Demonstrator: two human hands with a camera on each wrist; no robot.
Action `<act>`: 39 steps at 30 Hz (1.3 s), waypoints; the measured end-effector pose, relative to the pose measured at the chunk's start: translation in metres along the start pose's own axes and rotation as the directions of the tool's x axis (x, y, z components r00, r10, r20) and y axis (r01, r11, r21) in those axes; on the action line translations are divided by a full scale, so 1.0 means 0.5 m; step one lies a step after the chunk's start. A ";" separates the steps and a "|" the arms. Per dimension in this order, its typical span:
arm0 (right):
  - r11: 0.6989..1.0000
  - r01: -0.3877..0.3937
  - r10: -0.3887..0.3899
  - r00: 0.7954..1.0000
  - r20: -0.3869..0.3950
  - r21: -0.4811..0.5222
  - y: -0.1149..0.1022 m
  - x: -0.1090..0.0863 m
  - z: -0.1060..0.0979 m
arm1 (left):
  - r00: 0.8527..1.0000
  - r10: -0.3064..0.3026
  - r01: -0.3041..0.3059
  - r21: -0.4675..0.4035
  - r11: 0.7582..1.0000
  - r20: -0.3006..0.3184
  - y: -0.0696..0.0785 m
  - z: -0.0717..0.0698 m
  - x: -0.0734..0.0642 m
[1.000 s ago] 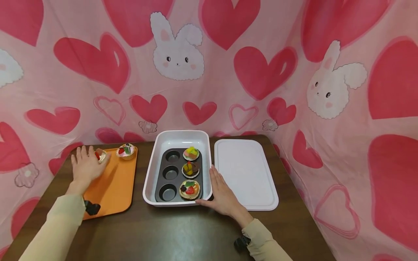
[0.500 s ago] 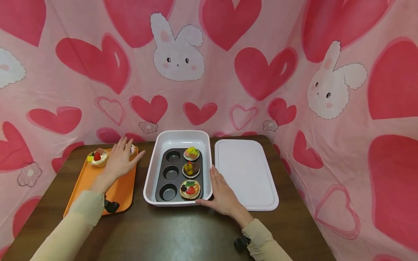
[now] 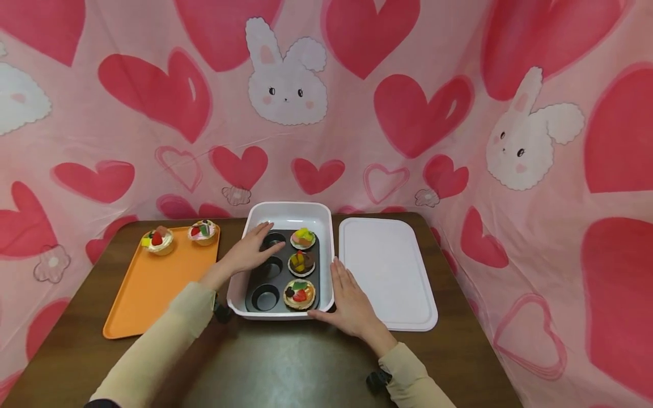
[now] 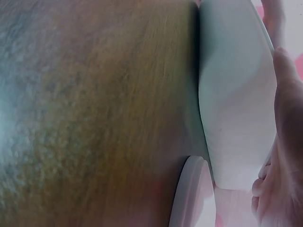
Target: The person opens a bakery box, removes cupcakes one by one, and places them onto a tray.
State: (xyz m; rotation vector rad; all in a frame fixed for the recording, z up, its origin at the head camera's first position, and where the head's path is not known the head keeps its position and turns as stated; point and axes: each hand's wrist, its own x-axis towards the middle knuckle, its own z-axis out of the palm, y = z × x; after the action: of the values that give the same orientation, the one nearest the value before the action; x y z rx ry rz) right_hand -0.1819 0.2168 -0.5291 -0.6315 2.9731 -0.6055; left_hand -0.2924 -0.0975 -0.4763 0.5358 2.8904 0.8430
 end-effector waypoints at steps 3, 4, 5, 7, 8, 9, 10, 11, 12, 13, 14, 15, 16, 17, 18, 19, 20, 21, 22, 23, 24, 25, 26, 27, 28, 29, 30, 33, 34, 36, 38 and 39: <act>0.999 0.001 0.000 1.000 0.007 -0.046 -0.003 0.000 -0.002 | 0.999 0.005 -0.003 -0.056 0.998 0.043 0.006 0.021 0.014; 0.998 -0.004 0.005 1.000 0.017 -0.061 -0.003 0.000 -0.002 | 0.998 0.006 -0.002 -0.062 0.998 0.058 0.005 0.028 0.018; 0.998 -0.003 0.004 1.000 0.022 -0.067 -0.004 0.000 -0.003 | 0.998 0.009 -0.005 -0.061 0.998 0.069 0.003 0.035 0.023; 0.997 -0.005 0.007 1.000 0.029 -0.076 -0.004 0.000 -0.004 | 0.997 0.018 -0.013 -0.062 0.998 0.082 -0.005 0.050 0.034; 0.997 -0.007 0.009 1.000 0.028 -0.077 -0.004 0.000 -0.005 | 0.997 0.037 -0.034 -0.044 0.998 0.071 -0.020 0.064 0.043; 0.997 -0.011 0.013 1.000 0.027 -0.075 -0.005 -0.001 -0.006 | 0.997 0.053 -0.051 -0.030 0.998 0.060 -0.031 0.075 0.051; 0.997 -0.014 0.016 1.000 0.024 -0.074 -0.005 -0.001 -0.007 | 0.996 0.068 -0.068 -0.005 0.998 0.051 -0.038 0.084 0.059; 0.997 -0.015 0.017 1.000 0.021 -0.074 -0.005 -0.001 -0.007 | 0.996 0.078 -0.079 0.018 0.997 0.049 -0.035 0.084 0.060; 0.997 -0.017 0.018 1.000 0.021 -0.077 -0.006 -0.002 -0.007 | 0.995 0.091 -0.093 0.047 0.995 0.049 -0.029 0.081 0.059; 0.997 -0.012 0.013 1.000 0.017 -0.074 -0.006 -0.002 -0.007 | 0.994 0.097 -0.101 0.076 0.992 0.053 -0.021 0.075 0.056; 0.997 -0.010 0.011 1.000 0.018 -0.078 -0.007 -0.002 -0.007 | 0.993 0.101 -0.107 0.107 0.988 0.064 -0.003 0.062 0.048; 0.997 -0.004 0.006 1.000 0.017 -0.077 -0.007 -0.001 -0.006 | 0.992 0.098 -0.108 0.134 0.985 0.079 0.018 0.046 0.039; 0.997 0.000 0.001 1.000 0.016 -0.077 -0.008 -0.001 -0.006 | 0.991 0.100 -0.115 0.170 0.979 0.091 0.038 0.030 0.030; 0.997 0.005 -0.004 1.000 0.014 -0.074 -0.008 -0.001 -0.005 | 0.989 0.107 -0.125 0.195 0.973 0.100 0.057 0.015 0.020; 0.997 0.008 -0.008 1.000 0.009 -0.071 -0.009 -0.001 -0.005 | 0.988 0.117 -0.137 0.225 0.965 0.099 0.067 0.007 0.018; 0.997 0.009 -0.008 1.000 0.006 -0.071 -0.009 -0.001 -0.005 | 0.988 0.123 -0.144 0.250 0.958 0.097 0.075 0.002 0.018; 0.997 0.004 -0.003 1.000 0.009 -0.075 -0.008 0.000 -0.004 | 0.987 0.130 -0.152 0.274 0.950 0.096 0.083 -0.002 0.019; 0.997 0.001 0.000 1.000 0.009 -0.075 -0.008 -0.001 -0.004 | 0.985 0.139 -0.162 0.294 0.942 0.098 0.088 -0.005 0.022; 0.997 -0.002 0.002 1.000 0.007 -0.074 -0.007 -0.001 -0.004 | 0.985 0.143 -0.168 0.308 0.937 0.100 0.093 -0.006 0.026; 0.997 -0.006 0.007 1.000 0.011 -0.078 -0.007 -0.001 -0.004 | 0.984 0.145 -0.170 0.308 0.936 0.104 0.096 -0.006 0.030; 0.997 -0.011 0.012 1.000 0.016 -0.080 -0.006 -0.001 -0.004 | 0.983 0.146 -0.173 0.306 0.936 0.110 0.099 -0.005 0.036; 0.997 -0.012 0.013 1.000 0.019 -0.081 -0.006 -0.001 -0.004 | 0.983 0.145 -0.174 0.301 0.938 0.114 0.100 -0.003 0.042; 0.997 -0.014 0.016 1.000 0.022 -0.081 -0.005 -0.001 -0.005 | 0.983 0.141 -0.170 0.290 0.942 0.119 0.101 -0.002 0.048; 0.997 -0.015 0.017 1.000 0.024 -0.079 -0.005 -0.001 -0.005 | 0.984 0.132 -0.161 0.275 0.948 0.123 0.101 0.000 0.054; 0.997 -0.017 0.019 1.000 0.025 -0.079 -0.004 -0.001 -0.006 | 0.985 0.121 -0.150 0.257 0.955 0.126 0.101 0.002 0.059; 0.996 -0.021 0.024 0.999 0.031 -0.083 -0.004 -0.001 -0.007 | 0.986 0.107 -0.135 0.237 0.962 0.130 0.101 0.004 0.064; 0.996 -0.021 0.024 0.999 0.032 -0.081 -0.004 -0.001 -0.007 | 0.987 0.094 -0.122 0.221 0.968 0.134 0.100 0.007 0.070; 0.997 -0.018 0.021 0.999 0.032 -0.080 -0.004 -0.001 -0.007 | 0.988 0.061 -0.084 0.170 0.982 0.140 0.084 0.022 0.092; 0.997 -0.018 0.020 0.999 0.033 -0.081 -0.005 -0.001 -0.007 | 0.989 0.057 -0.079 0.158 0.984 0.139 0.074 0.031 0.102; 0.997 -0.012 0.015 0.999 0.035 -0.080 -0.005 -0.001 -0.007 | 0.991 0.066 -0.081 0.134 0.988 0.115 0.032 0.066 0.133; 0.996 -0.010 0.014 0.999 0.040 -0.090 -0.005 -0.002 -0.006 | 0.993 0.086 -0.094 0.096 0.991 0.086 -0.013 0.105 0.166; 0.996 -0.009 0.012 0.999 0.038 -0.091 -0.005 -0.002 -0.007 | 0.993 0.095 -0.100 0.069 0.993 0.071 -0.035 0.125 0.182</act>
State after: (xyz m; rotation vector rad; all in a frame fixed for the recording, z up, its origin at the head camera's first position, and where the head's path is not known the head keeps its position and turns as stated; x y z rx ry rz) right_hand -0.1802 0.2162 -0.5249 -0.6260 2.9804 -0.4536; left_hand -0.3721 -0.0475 -0.5367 0.7042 2.8622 0.7183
